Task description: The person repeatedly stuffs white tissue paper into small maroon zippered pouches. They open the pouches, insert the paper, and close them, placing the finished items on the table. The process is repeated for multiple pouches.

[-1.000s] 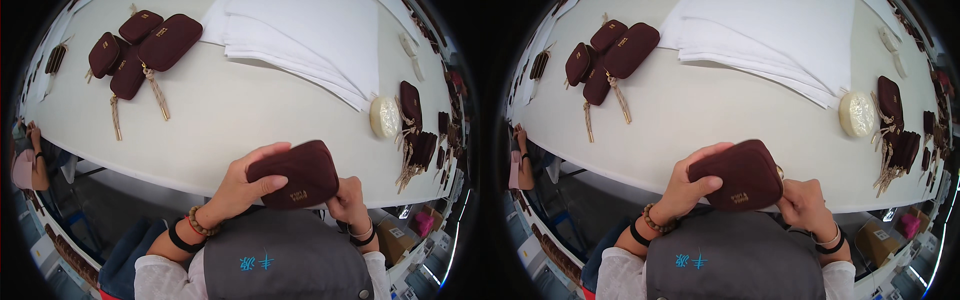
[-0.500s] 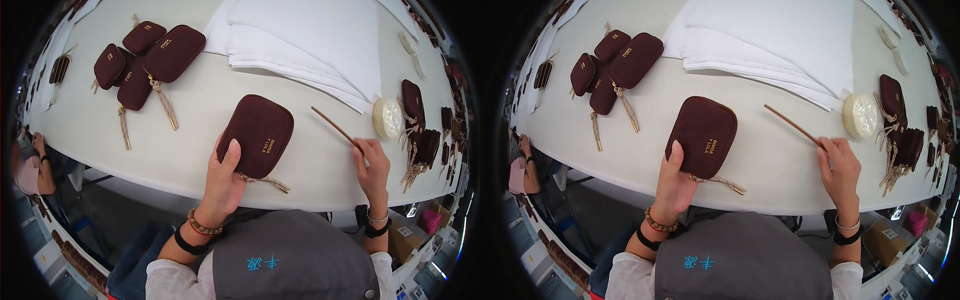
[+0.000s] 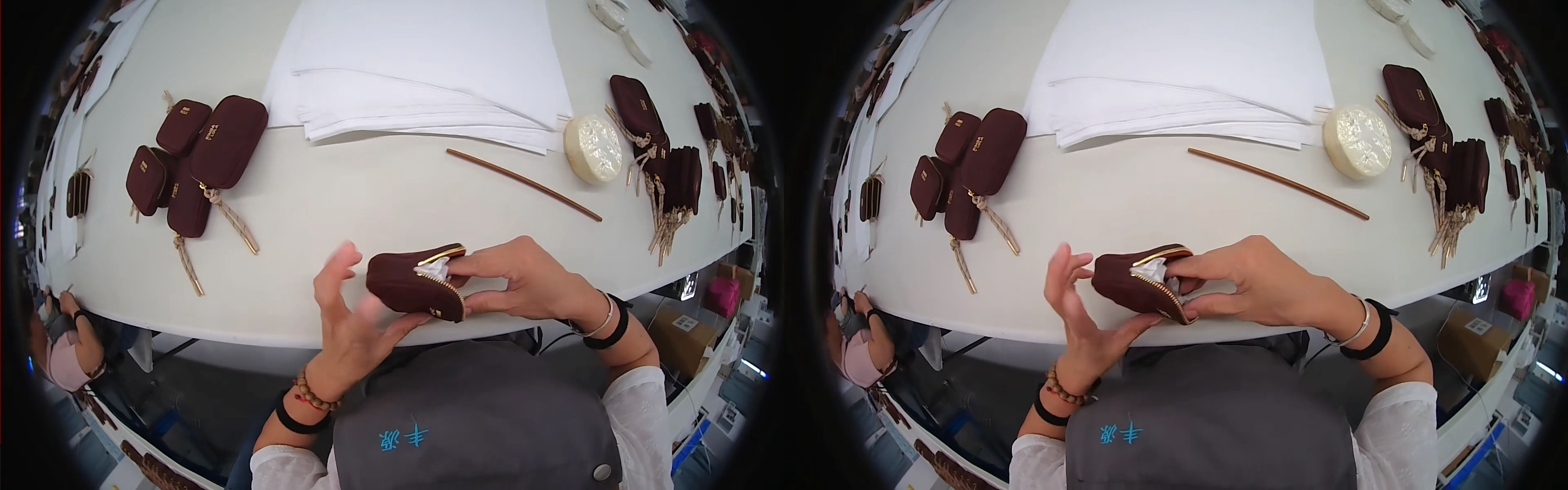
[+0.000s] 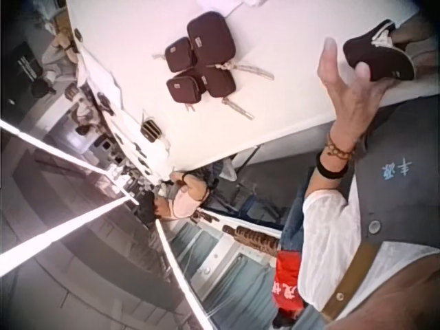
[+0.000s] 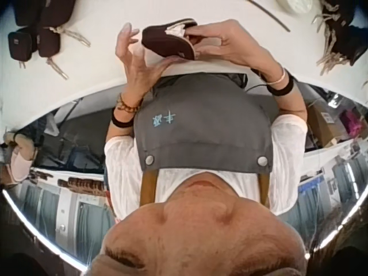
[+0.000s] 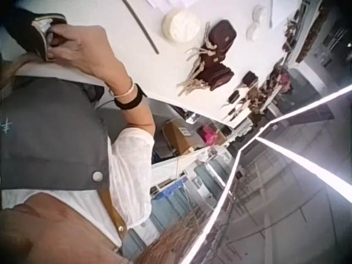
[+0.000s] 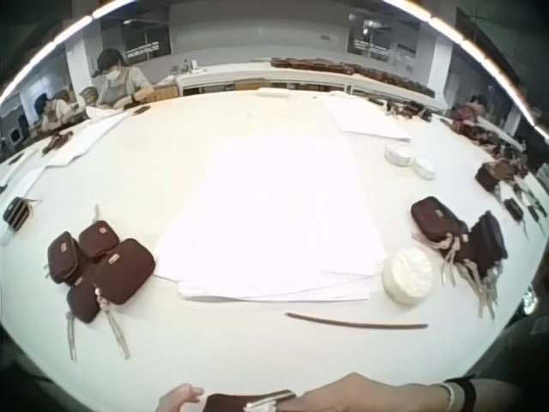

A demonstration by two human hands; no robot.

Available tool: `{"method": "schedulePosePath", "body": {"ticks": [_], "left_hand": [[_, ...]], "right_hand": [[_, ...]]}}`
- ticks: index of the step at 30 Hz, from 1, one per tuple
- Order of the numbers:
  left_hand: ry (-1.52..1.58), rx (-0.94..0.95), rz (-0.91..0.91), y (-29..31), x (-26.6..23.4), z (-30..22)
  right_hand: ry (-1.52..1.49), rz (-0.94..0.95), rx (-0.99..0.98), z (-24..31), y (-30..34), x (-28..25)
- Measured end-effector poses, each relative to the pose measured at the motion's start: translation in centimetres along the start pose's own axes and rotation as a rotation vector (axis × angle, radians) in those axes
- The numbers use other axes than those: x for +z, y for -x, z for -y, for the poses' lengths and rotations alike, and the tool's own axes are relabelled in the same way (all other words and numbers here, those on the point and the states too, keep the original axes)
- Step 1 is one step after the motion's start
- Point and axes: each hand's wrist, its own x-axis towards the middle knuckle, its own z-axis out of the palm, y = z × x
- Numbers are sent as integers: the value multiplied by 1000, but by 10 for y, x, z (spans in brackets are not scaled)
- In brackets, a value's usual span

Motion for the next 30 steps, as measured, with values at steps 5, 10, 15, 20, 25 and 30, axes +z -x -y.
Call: {"method": "schedulePosePath", "body": {"ticks": [5, 10, 15, 20, 25, 30], "left_hand": [[36, 99, 296, -13, -12, 4], [102, -112, 342, -16, -12, -2], [-6, -190, 416, -33, -13, -12], [239, -53, 274, -44, -3, -14], [506, -197, 329, -32, 16, -16], [445, -233, 369, -16, 7, 3]], "right_hand": [[125, 144, -29, 11, -23, 19], [-68, 222, 19, 5, -28, 32], [-188, 99, 149, -1, -24, 29], [78, 51, -20, 9, -20, 13], [378, -112, -102, 1, -12, 14], [-85, -252, 122, -3, 7, -1]]}}
